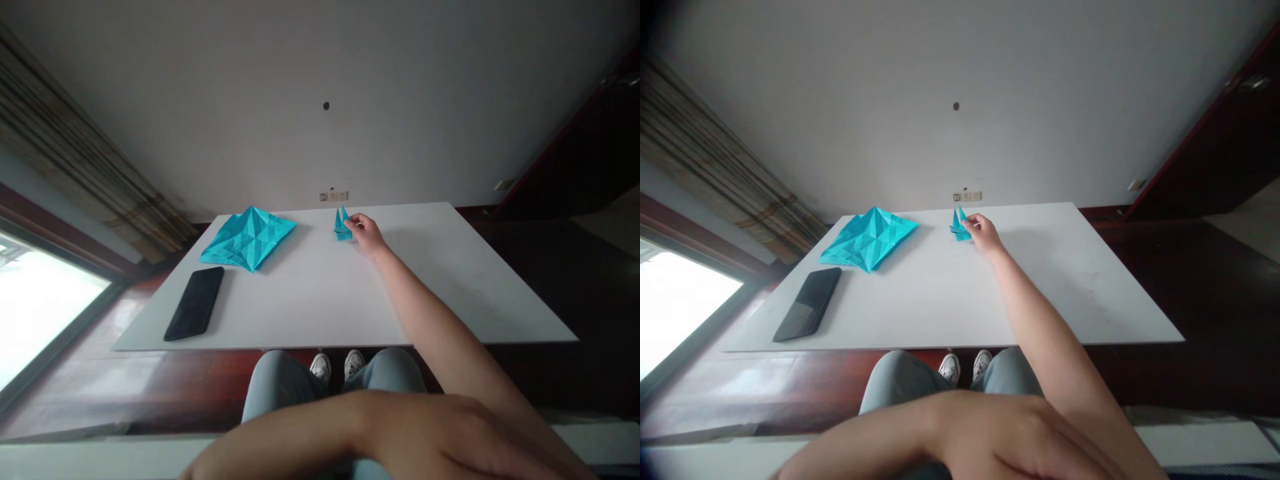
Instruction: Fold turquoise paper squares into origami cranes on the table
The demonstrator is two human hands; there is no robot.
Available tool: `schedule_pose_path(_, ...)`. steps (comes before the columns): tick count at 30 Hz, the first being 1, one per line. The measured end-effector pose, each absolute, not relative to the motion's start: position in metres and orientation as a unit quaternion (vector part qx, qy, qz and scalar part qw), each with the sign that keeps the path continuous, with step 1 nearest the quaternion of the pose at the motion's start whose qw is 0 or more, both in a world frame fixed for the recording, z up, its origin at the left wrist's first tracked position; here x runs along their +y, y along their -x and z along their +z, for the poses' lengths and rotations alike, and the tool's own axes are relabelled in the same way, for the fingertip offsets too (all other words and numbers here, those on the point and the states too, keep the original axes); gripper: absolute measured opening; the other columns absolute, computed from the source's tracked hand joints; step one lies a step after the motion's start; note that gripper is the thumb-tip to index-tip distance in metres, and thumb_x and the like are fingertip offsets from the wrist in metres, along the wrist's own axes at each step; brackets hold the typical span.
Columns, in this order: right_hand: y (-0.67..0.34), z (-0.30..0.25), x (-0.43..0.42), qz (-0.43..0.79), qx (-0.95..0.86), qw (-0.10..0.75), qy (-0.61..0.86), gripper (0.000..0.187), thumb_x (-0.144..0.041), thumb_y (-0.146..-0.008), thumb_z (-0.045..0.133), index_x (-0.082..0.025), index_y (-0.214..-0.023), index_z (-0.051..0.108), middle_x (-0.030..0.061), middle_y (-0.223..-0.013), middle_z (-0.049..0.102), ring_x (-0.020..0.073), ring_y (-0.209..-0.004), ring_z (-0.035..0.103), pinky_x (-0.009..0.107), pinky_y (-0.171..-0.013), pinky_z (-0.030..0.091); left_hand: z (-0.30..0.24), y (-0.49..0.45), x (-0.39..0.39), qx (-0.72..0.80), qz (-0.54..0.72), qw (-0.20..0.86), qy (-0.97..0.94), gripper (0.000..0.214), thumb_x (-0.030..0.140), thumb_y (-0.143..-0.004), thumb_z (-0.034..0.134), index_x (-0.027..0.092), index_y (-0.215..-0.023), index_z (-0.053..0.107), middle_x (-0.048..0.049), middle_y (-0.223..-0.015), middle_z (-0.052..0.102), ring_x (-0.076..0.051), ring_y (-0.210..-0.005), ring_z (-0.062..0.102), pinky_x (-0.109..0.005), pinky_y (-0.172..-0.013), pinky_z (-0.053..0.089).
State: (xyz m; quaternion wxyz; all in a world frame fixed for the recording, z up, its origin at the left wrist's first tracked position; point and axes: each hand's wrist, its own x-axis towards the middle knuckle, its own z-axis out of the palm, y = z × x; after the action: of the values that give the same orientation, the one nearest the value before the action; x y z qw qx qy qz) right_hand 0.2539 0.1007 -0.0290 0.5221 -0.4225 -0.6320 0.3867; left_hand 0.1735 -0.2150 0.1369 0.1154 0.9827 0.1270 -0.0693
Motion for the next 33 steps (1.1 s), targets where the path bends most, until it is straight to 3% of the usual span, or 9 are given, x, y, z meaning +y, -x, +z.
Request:
schedule_pose_path(3, -0.251, -0.028, 0.101, 0.401, -0.62, 0.541, 0.403, 0.057, -0.079, -0.08, 0.081, -0.026, -0.094, 0.068, 0.0021, -0.092, 0.072, 0.0197, -0.081, 0.06, 0.038, -0.082, 0.053, 0.119, -0.122, -0.176, 0.152, 0.241, 0.316, -0.905, 0.038, 0.066, -0.109, 0.067, 0.04, -0.129, 0.087, -0.0038, -0.108, 0.09, -0.027, -0.1, 0.088, -0.037, -0.076, 0.071)
schedule_pose_path(5, -0.249, -0.026, 0.1, 0.419, -0.603, 0.548, 0.401, 0.055, -0.078, -0.08, 0.08, -0.027, -0.094, 0.065, 0.0004, -0.087, 0.069, 0.019, -0.079, 0.059, 0.036, -0.076, 0.051, 0.103, -0.087, -0.133, 0.307, 0.389, 0.295, -0.817, 0.03, 0.054, -0.113, 0.066, 0.032, -0.115, 0.086, -0.0044, -0.105, 0.088, -0.024, -0.095, 0.083, -0.038, -0.088, 0.068)
schedule_pose_path(7, -0.248, -0.024, 0.099, 0.437, -0.59, 0.548, 0.401, 0.055, -0.077, -0.079, 0.08, -0.028, -0.094, 0.061, -0.0015, -0.081, 0.065, 0.0181, -0.073, 0.057, 0.035, -0.07, 0.048, 0.085, -0.058, -0.083, 0.454, 0.47, 0.216, -0.725, 0.024, 0.048, -0.107, 0.075, 0.025, -0.104, 0.081, -0.0047, -0.091, 0.082, -0.023, -0.086, 0.077, -0.036, -0.086, 0.064)
schedule_pose_path(11, -0.249, -0.02, 0.096, 0.44, -0.593, 0.548, 0.393, 0.055, -0.079, -0.077, 0.08, -0.028, -0.091, 0.061, -0.005, -0.069, 0.055, 0.0172, -0.065, 0.051, 0.035, -0.065, 0.044, 0.045, -0.03, 0.006, 0.613, 0.426, 0.211, -0.632, 0.043, 0.055, -0.086, 0.098, 0.021, -0.103, 0.077, -0.0089, -0.093, 0.082, -0.025, -0.085, 0.075, -0.035, -0.08, 0.058)
schedule_pose_path(17, -0.25, -0.016, 0.089, 0.42, -0.633, 0.52, 0.391, 0.05, -0.075, -0.08, 0.08, -0.027, -0.088, 0.068, -0.0029, -0.069, 0.06, 0.018, -0.066, 0.051, 0.036, -0.067, 0.043, 0.005, -0.041, 0.051, 0.489, 0.475, 0.346, -0.644, 0.033, 0.053, -0.096, 0.086, 0.02, -0.101, 0.082, -0.0089, -0.095, 0.086, -0.022, -0.085, 0.079, -0.031, -0.08, 0.059)
schedule_pose_path(20, -0.249, -0.013, 0.085, 0.405, -0.671, 0.499, 0.37, 0.046, -0.07, -0.083, 0.082, -0.025, -0.089, 0.072, 0.0022, -0.085, 0.073, 0.0188, -0.074, 0.058, 0.037, -0.075, 0.048, 0.0, -0.041, 0.054, 0.47, 0.502, 0.353, -0.635, 0.033, 0.051, -0.095, 0.086, 0.019, -0.101, 0.081, -0.0058, -0.087, 0.083, -0.018, -0.075, 0.073, -0.029, -0.072, 0.054)
schedule_pose_path(24, -0.247, -0.012, 0.079, 0.42, -0.652, 0.504, 0.379, 0.056, -0.079, -0.087, 0.079, -0.026, -0.102, 0.074, 0.0051, -0.097, 0.077, 0.0186, -0.074, 0.057, 0.036, -0.071, 0.048, -0.002, -0.037, 0.055, 0.467, 0.533, 0.34, -0.618, 0.033, 0.052, -0.096, 0.085, 0.019, -0.097, 0.077, -0.0029, -0.081, 0.078, -0.015, -0.07, 0.067, -0.027, -0.067, 0.049)
schedule_pose_path(29, -0.245, -0.014, 0.074, 0.375, -0.709, 0.438, 0.407, 0.06, -0.08, -0.076, 0.091, -0.026, -0.098, 0.074, 0.0026, -0.093, 0.076, 0.0178, -0.07, 0.055, 0.036, -0.069, 0.046, -0.002, -0.045, 0.053, 0.447, 0.576, 0.375, -0.572, 0.031, 0.05, -0.097, 0.086, 0.02, -0.1, 0.078, -0.0042, -0.091, 0.08, -0.017, -0.084, 0.074, -0.027, -0.079, 0.056)
schedule_pose_path(33, -0.246, -0.013, 0.073, 0.354, -0.731, 0.422, 0.402, 0.056, -0.081, -0.086, 0.084, -0.027, -0.088, 0.071, 0.0012, -0.082, 0.07, 0.0196, -0.071, 0.055, 0.037, -0.07, 0.044, -0.002, -0.048, 0.054, 0.425, 0.583, 0.418, -0.552, 0.025, 0.043, -0.1, 0.085, 0.019, -0.099, 0.077, -0.0041, -0.093, 0.081, -0.017, -0.089, 0.076, -0.028, -0.086, 0.059)
